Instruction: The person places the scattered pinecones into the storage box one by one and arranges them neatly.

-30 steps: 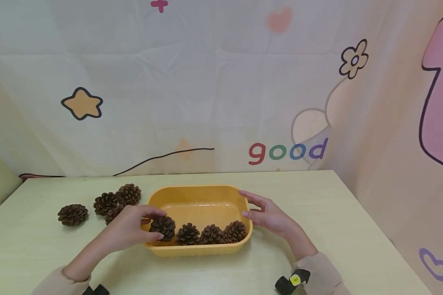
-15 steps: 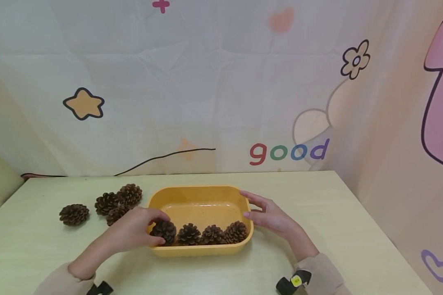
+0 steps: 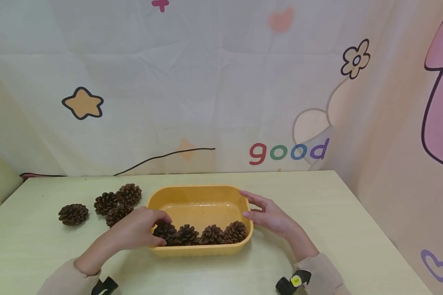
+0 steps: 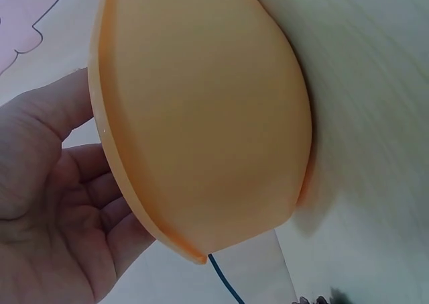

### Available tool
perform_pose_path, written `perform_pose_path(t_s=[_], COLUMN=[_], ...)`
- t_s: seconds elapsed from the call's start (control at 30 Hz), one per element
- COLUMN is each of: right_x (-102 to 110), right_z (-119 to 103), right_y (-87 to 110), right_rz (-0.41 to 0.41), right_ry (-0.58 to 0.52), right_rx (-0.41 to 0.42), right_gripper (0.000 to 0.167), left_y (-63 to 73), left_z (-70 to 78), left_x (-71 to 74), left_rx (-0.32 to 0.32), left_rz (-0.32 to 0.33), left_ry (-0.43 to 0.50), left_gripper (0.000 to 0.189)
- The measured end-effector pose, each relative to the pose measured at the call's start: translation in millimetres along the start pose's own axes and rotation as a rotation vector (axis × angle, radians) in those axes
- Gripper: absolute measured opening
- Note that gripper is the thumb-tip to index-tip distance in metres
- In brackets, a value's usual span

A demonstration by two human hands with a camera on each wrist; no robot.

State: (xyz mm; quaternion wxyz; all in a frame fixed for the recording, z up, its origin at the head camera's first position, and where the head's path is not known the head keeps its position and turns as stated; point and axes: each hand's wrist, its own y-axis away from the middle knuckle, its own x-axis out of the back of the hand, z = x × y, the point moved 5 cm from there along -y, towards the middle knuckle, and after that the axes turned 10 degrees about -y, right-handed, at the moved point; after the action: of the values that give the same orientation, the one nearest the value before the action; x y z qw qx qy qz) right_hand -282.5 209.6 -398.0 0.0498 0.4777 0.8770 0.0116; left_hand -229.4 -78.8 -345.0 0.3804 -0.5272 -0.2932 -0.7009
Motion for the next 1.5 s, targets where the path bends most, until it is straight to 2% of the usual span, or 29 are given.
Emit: perform_pose_path(t_s=[0.37,0.9,1.13,1.23,1.5], right_x=[0,-1,-1,0,0], right_z=[0,-1,-2,-2,-1], right_y=[0.7,1.0,0.1,0.3,0.4], right_rz=[0.001,0.01,0.016,0.02,0.012], right_ry=[-0.004,-0.003,0.007,0.01,-0.005], right_rx=[-0.005,-0.007,-0.007,-0.009,-0.005], right_gripper=[0.065,0.064,0.062,0.063,0.064], left_y=[-1.3,1.5,8.9,13.4,29.1], left_z=[0.4,-2.1,-7.7,-13.1,-28.1], left_x=[1.5,3.0,9.0,10.9,21.3], left_rx=[-0.011,-0.039,-0.052,-0.033,0.018], left_rz=[-0.033,-0.026,0.056,0.095,0.257], left_ry=[0.028,0.081,0.122,0.162,0.234], left_gripper=[0.039,0.042,0.042,0.042,0.041])
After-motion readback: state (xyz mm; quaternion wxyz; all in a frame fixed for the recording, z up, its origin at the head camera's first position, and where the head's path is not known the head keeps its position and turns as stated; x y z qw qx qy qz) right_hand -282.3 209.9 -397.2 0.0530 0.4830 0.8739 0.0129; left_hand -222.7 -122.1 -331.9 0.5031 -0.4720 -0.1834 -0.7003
